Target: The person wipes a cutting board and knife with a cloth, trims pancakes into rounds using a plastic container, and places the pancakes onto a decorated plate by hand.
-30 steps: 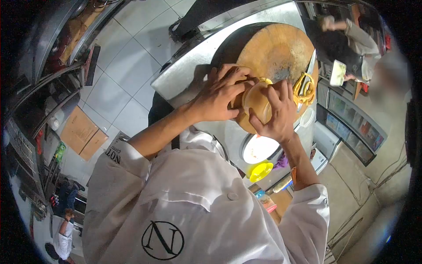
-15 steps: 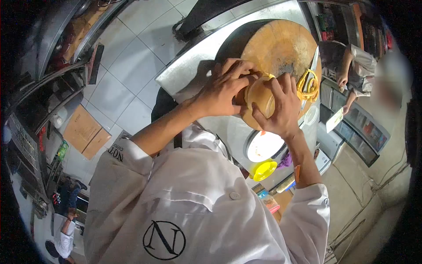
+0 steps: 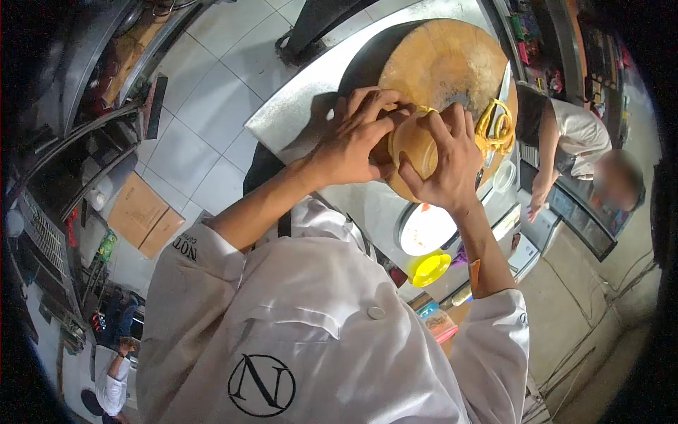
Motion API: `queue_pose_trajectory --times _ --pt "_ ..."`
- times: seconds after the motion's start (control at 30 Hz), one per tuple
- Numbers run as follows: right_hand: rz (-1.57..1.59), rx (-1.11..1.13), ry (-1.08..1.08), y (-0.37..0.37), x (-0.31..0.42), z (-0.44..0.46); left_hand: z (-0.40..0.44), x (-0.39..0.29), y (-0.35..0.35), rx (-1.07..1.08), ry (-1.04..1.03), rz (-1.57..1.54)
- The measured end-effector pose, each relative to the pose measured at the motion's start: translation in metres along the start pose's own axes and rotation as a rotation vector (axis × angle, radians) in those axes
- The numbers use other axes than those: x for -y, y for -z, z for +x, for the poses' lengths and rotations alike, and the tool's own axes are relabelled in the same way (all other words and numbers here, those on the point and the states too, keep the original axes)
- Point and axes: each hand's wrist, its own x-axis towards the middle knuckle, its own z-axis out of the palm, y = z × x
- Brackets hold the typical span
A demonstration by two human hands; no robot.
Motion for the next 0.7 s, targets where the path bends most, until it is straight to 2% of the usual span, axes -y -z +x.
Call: queue_pose_trajectory --times 0.1,0.17,0.4,0.47,0.6,0.7 --pt "0.014 -0.02 -0.048 0.0008 -0.0016 0.001 0.0019 0.0 0.0018 0.008 0.002 0.028" --pt "0.054 0.065 0.008 0.0054 -0.0056 0.0029 0.0038 0.0008 0.0015 0.026 -0.003 0.033" --pt "0.032 0.038 -0.07 0.0043 0.0015 0.0007 0.0059 -0.0016 0.0036 0.018 -0.003 0.029" --pt "0.047 0.029 0.034 0.0034 -0.0039 -0.0036 0.0082 -0.0012 0.0035 0.023 -0.009 0.025" --pt "0.042 -0.023 -0.055 0.0033 0.0033 0.0037 0.0069 -0.0012 0.0012 0.011 0.034 0.009" --pt "0.072 0.012 0.032 0.0063 -0.0032 -0.0001 0.0108 -0.0046 0.0032 0.031 0.051 -0.01"
